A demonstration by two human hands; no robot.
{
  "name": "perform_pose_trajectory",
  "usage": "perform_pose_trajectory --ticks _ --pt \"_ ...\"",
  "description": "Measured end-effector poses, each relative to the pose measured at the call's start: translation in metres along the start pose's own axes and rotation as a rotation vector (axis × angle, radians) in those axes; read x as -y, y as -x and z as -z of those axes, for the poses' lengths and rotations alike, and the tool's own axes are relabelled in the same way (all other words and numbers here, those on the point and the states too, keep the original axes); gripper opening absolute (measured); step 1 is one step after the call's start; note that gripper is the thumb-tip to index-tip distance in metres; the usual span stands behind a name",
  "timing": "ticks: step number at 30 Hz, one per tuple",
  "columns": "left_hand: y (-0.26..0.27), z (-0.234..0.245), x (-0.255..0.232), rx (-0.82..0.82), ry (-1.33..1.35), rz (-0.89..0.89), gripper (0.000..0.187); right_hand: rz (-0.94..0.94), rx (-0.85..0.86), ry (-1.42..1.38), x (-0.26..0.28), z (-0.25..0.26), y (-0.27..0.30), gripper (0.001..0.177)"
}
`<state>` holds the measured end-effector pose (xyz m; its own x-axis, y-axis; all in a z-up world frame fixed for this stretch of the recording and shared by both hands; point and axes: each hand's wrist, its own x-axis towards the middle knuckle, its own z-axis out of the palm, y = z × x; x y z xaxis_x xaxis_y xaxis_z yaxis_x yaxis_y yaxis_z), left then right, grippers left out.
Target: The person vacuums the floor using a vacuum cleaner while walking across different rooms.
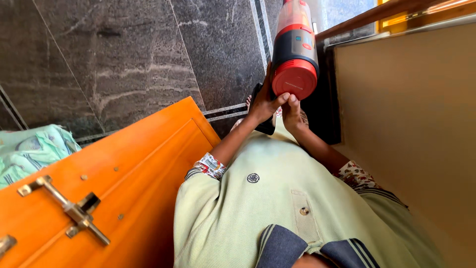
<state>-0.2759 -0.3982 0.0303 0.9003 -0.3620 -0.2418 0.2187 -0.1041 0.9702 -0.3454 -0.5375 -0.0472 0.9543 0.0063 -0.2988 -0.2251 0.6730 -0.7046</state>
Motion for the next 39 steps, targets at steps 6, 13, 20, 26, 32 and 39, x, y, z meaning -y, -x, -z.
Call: perform_pose_trajectory --ticks 6,13,20,26,32,39 --pt "0.039 -0.021 0.008 -0.051 0.060 -0.046 0.125 -0.068 0.020 0.060 -0.002 0.017 0.033 0.077" --pt "0.070 -0.087 0.018 -0.161 0.153 -0.052 0.119 -0.139 0.107 0.131 0.033 0.066 0.069 0.078" --pt "0.100 -0.197 0.037 -0.336 0.275 -0.003 0.116 -0.314 0.142 0.254 0.082 0.150 0.107 0.086" --pt "0.100 -0.255 0.054 -0.427 0.334 -0.003 0.114 -0.361 0.229 0.466 0.117 0.187 0.114 0.096" --pt "0.090 -0.269 0.053 -0.447 0.267 0.038 0.118 -0.339 0.256 0.550 0.131 0.189 0.103 0.101" --pt "0.067 -0.259 0.046 -0.469 0.334 -0.018 0.122 -0.304 0.257 0.616 0.142 0.173 0.078 0.095"
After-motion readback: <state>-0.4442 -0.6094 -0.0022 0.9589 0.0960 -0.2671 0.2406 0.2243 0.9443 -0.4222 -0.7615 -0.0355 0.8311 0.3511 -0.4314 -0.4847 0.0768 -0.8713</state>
